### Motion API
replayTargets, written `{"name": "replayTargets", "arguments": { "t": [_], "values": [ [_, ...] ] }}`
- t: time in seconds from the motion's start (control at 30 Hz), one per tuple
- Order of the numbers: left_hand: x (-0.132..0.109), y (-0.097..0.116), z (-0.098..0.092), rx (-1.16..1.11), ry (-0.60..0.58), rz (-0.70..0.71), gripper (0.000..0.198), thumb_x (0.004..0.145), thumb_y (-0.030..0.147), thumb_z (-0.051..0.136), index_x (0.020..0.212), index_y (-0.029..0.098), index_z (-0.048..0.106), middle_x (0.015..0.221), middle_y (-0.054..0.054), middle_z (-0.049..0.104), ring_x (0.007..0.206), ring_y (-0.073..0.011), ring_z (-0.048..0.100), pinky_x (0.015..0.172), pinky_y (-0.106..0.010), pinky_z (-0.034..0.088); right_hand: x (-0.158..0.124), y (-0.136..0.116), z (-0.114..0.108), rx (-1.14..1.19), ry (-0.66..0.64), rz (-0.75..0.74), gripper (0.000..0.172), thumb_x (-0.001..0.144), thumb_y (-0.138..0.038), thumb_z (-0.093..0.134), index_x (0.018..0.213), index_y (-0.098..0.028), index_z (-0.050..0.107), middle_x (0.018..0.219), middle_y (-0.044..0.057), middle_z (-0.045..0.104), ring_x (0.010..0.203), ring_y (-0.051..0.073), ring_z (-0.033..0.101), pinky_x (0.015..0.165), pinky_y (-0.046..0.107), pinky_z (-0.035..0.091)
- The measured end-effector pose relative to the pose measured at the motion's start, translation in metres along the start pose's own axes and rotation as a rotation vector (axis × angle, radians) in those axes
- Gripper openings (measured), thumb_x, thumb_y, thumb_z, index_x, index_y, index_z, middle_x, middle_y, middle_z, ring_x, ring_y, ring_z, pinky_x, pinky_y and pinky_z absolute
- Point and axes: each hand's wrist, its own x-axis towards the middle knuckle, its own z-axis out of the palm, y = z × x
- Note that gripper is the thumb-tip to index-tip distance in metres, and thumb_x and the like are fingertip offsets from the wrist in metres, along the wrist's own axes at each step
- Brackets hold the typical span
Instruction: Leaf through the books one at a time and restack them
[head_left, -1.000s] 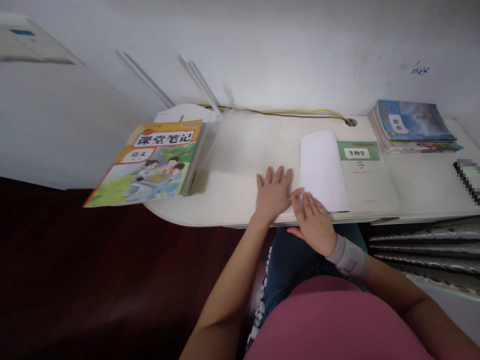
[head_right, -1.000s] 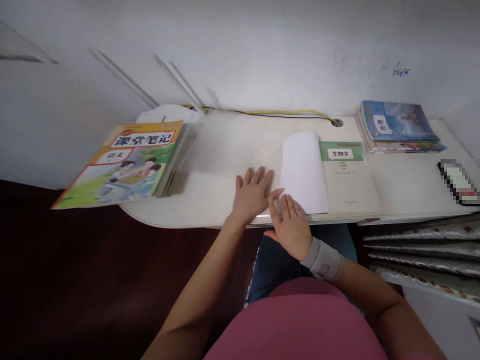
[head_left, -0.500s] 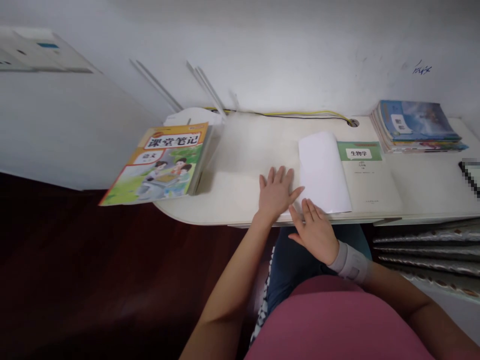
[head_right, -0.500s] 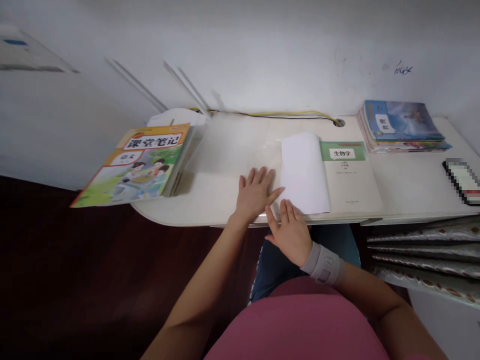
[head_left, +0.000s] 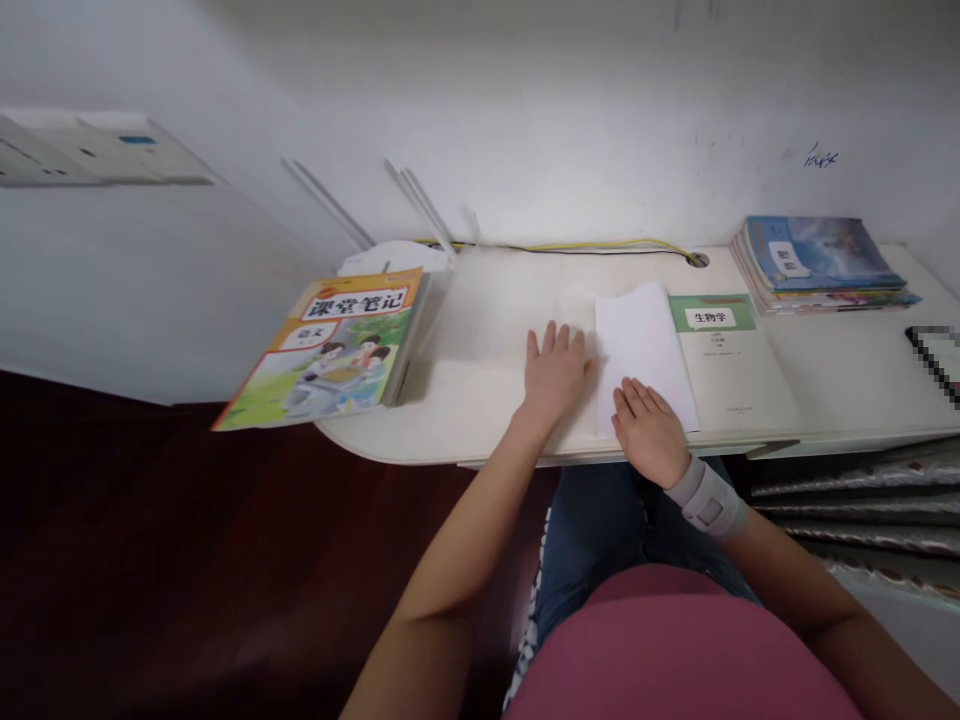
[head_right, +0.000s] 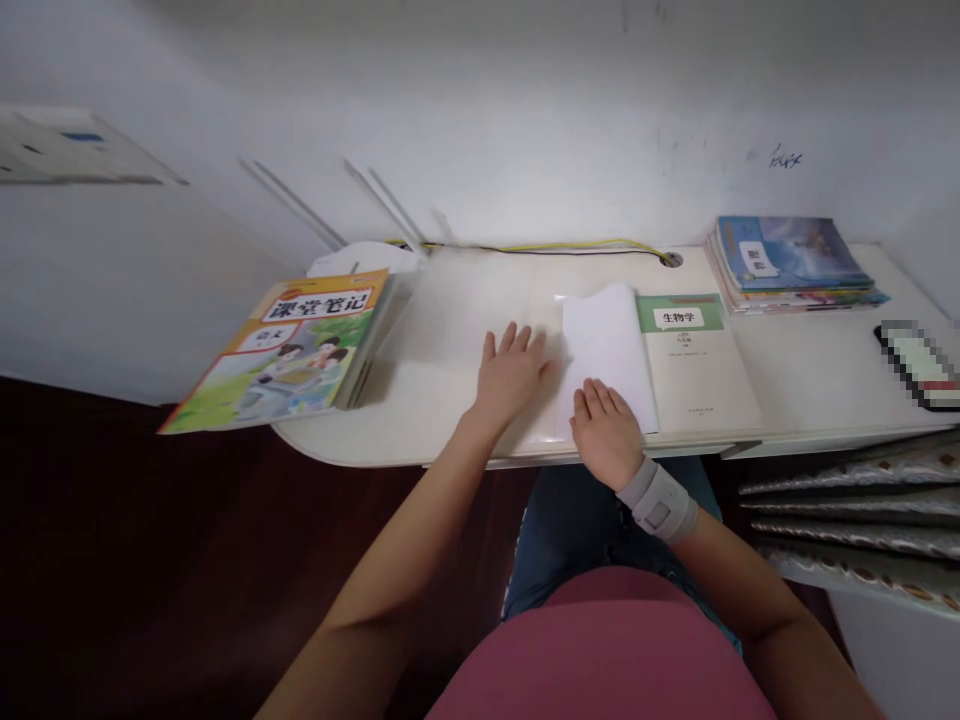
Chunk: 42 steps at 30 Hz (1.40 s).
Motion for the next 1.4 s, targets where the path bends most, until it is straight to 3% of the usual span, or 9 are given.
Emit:
{"name": "replayTargets", "arguments": {
  "t": [0.13, 0.3, 0.43, 0.53, 0.67, 0.8, 0.93, 1.13, 1.4],
  "values": [
    [0.043, 0.013, -0.001, -0.097, -0.049, 0.043, 0.056, 0.094, 0.03, 0.037, 0.144, 0.004, 0.033, 0.152, -0.023, 0.033, 0.144, -0.0318, 0.026, 0.115, -0.047, 0.025, -0.001, -0.006, 0.004, -0.011, 0.033, 0.064, 0.042, 0.097, -0.023, 0.039, 0.127, -0.001, 0.058, 0.137, 0.022, 0.053, 0.13, 0.028, 0.049, 0.108, 0.042, 0.036],
    [0.074, 0.009, 0.019, -0.164, -0.138, -0.159, 0.057, 0.092, 0.028, 0.039, 0.143, 0.003, 0.031, 0.149, -0.024, 0.038, 0.141, -0.0335, 0.031, 0.113, -0.048, 0.029, -0.001, -0.006, 0.009, -0.037, 0.082, 0.058, 0.042, 0.096, -0.024, 0.04, 0.127, -0.001, 0.058, 0.137, 0.02, 0.055, 0.129, 0.028, 0.05, 0.108, 0.04, 0.034],
    [0.076, -0.004, 0.024, -0.259, -0.089, -0.162, 0.055, 0.088, 0.017, 0.037, 0.142, 0.006, 0.034, 0.145, -0.021, 0.045, 0.135, -0.0276, 0.041, 0.11, -0.042, 0.035, -0.002, -0.005, 0.011, -0.038, 0.122, 0.045, 0.042, 0.096, -0.024, 0.039, 0.126, -0.001, 0.059, 0.136, 0.02, 0.056, 0.127, 0.029, 0.051, 0.108, 0.04, 0.034],
    [0.072, -0.008, 0.017, -0.313, -0.027, -0.187, 0.056, 0.086, 0.011, 0.036, 0.142, 0.009, 0.035, 0.144, -0.017, 0.047, 0.13, -0.0233, 0.048, 0.106, -0.035, 0.04, -0.001, -0.006, 0.011, -0.022, 0.125, 0.055, 0.042, 0.096, -0.024, 0.04, 0.126, -0.002, 0.059, 0.136, 0.02, 0.055, 0.127, 0.029, 0.051, 0.108, 0.041, 0.034],
    [0.072, -0.003, 0.005, -0.254, 0.022, -0.189, 0.055, 0.086, 0.008, 0.035, 0.14, 0.015, 0.04, 0.143, -0.013, 0.049, 0.124, -0.0235, 0.053, 0.099, -0.036, 0.045, -0.001, -0.005, 0.011, 0.001, 0.11, 0.064, 0.042, 0.096, -0.025, 0.041, 0.126, -0.002, 0.059, 0.137, 0.02, 0.055, 0.128, 0.028, 0.05, 0.107, 0.042, 0.033],
    [0.085, 0.006, 0.001, -0.033, -0.035, -0.135, 0.049, 0.085, 0.007, 0.037, 0.131, 0.019, 0.049, 0.134, -0.013, 0.054, 0.119, -0.027, 0.053, 0.089, -0.039, 0.048, -0.001, -0.004, 0.011, 0.009, 0.101, 0.049, 0.043, 0.096, -0.026, 0.041, 0.126, -0.001, 0.059, 0.136, 0.021, 0.055, 0.128, 0.03, 0.049, 0.107, 0.042, 0.033],
    [0.105, 0.016, 0.003, 0.161, -0.133, -0.05, 0.044, 0.087, 0.008, 0.038, 0.129, 0.016, 0.05, 0.127, -0.016, 0.056, 0.118, -0.0282, 0.052, 0.09, -0.039, 0.045, -0.001, -0.003, 0.011, 0.009, 0.104, 0.049, 0.043, 0.095, -0.026, 0.042, 0.125, -0.001, 0.059, 0.135, 0.021, 0.056, 0.127, 0.03, 0.05, 0.107, 0.042, 0.033],
    [0.122, 0.019, -0.001, 0.179, -0.224, 0.006, 0.036, 0.086, 0.007, 0.042, 0.116, 0.013, 0.06, 0.113, -0.016, 0.064, 0.108, -0.0264, 0.06, 0.085, -0.035, 0.047, 0.0, -0.004, 0.013, -0.003, 0.137, 0.043, 0.041, 0.095, -0.027, 0.042, 0.123, -0.003, 0.061, 0.134, 0.019, 0.058, 0.127, 0.028, 0.051, 0.107, 0.041, 0.034],
    [0.129, 0.02, -0.016, 0.182, -0.193, -0.012, 0.04, 0.086, 0.002, 0.036, 0.116, 0.011, 0.061, 0.112, -0.018, 0.065, 0.107, -0.0269, 0.063, 0.084, -0.036, 0.05, -0.002, -0.004, 0.014, 0.013, 0.173, 0.04, 0.039, 0.095, -0.027, 0.044, 0.12, -0.004, 0.063, 0.13, 0.019, 0.06, 0.124, 0.028, 0.053, 0.105, 0.04, 0.034]
  ]
}}
